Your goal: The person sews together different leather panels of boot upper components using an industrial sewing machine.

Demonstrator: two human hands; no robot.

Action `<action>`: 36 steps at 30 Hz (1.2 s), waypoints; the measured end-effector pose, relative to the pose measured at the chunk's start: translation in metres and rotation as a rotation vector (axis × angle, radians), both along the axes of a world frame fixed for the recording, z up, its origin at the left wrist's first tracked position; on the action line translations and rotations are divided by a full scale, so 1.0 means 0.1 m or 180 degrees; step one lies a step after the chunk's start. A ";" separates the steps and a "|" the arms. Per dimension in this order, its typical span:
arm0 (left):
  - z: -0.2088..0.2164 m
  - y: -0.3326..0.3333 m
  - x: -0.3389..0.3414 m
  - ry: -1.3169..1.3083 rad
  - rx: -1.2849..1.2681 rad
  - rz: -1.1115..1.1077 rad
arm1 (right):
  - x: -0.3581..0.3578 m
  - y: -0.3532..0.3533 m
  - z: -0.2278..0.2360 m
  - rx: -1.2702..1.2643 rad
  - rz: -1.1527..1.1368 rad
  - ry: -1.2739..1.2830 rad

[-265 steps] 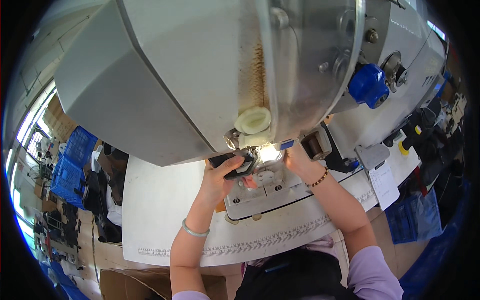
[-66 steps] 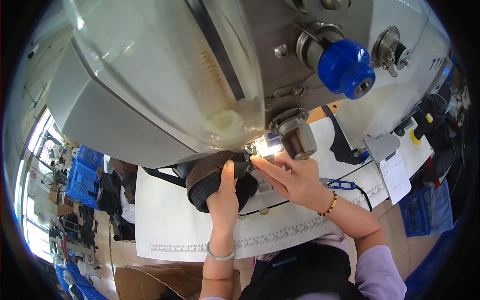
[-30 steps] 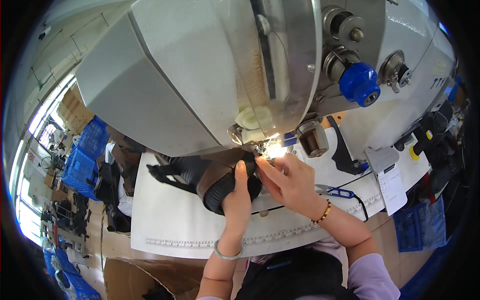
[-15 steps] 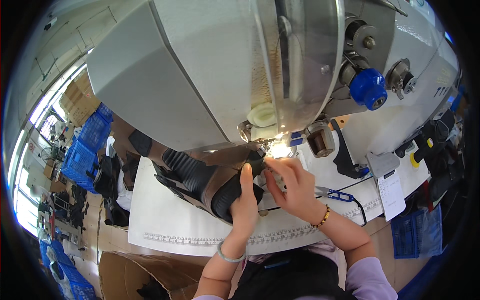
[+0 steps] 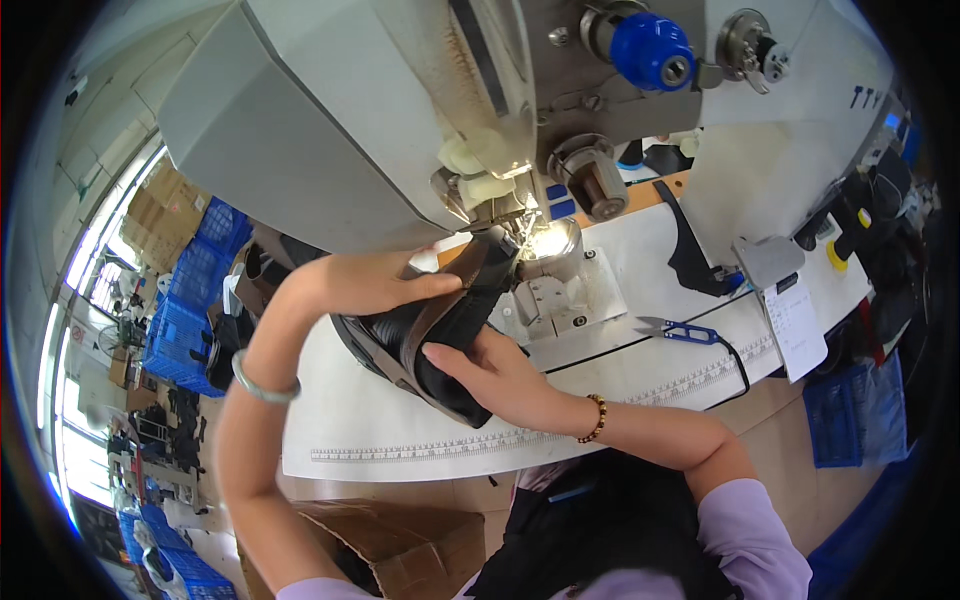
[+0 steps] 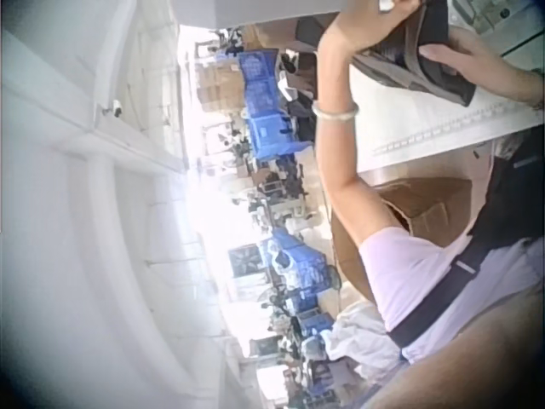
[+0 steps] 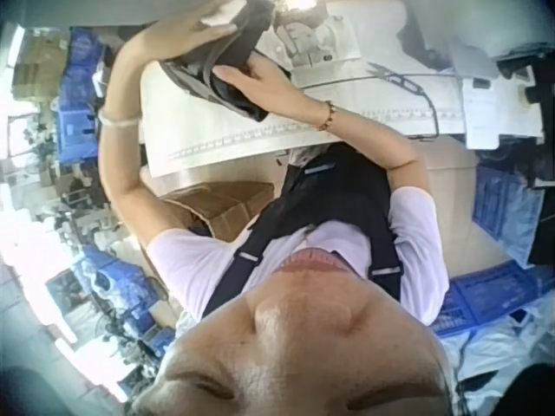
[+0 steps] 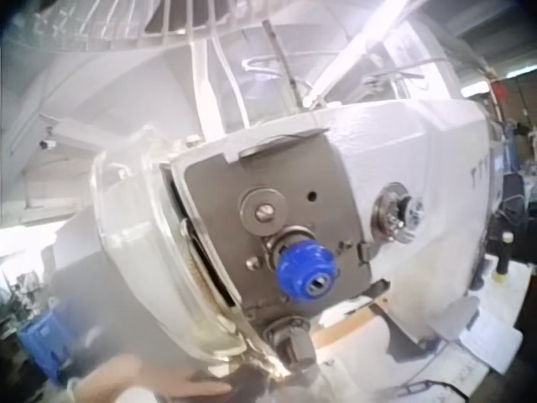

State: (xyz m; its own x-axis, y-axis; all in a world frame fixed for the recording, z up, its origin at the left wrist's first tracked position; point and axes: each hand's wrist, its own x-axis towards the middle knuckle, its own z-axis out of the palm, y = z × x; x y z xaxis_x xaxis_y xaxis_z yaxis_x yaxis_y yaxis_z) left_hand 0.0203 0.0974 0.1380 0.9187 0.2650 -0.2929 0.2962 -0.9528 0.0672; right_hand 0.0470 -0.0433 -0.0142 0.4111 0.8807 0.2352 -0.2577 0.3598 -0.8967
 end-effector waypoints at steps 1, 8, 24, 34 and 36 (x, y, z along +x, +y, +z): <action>0.03 -0.01 0.10 0.0420 -0.0491 -0.0382 | 0.03 -0.01 0.01 -0.0088 0.0052 0.0116; -0.02 -0.15 0.13 0.1446 -0.1125 -0.0413 | 0.16 -0.60 0.07 -0.0323 0.0293 0.0802; -0.41 -0.41 0.07 -0.0760 -0.3604 0.0796 | 0.64 -0.73 0.24 -0.0274 0.0124 0.0914; -0.18 -0.31 0.16 -0.0690 -0.2285 0.0323 | 0.59 -0.48 0.23 -0.0020 -0.0221 0.0850; -0.25 -0.31 0.16 -0.0834 -0.2589 0.0416 | 0.55 -0.48 0.22 0.0068 -0.0442 0.0618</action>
State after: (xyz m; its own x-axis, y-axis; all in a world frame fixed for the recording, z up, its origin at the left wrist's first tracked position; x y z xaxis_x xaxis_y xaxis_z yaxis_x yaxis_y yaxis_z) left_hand 0.0358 0.0663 0.1129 0.9599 0.1732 -0.2203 0.2796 -0.5385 0.7949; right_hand 0.1017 -0.0914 0.0082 0.5672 0.8083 0.1579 -0.3713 0.4221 -0.8270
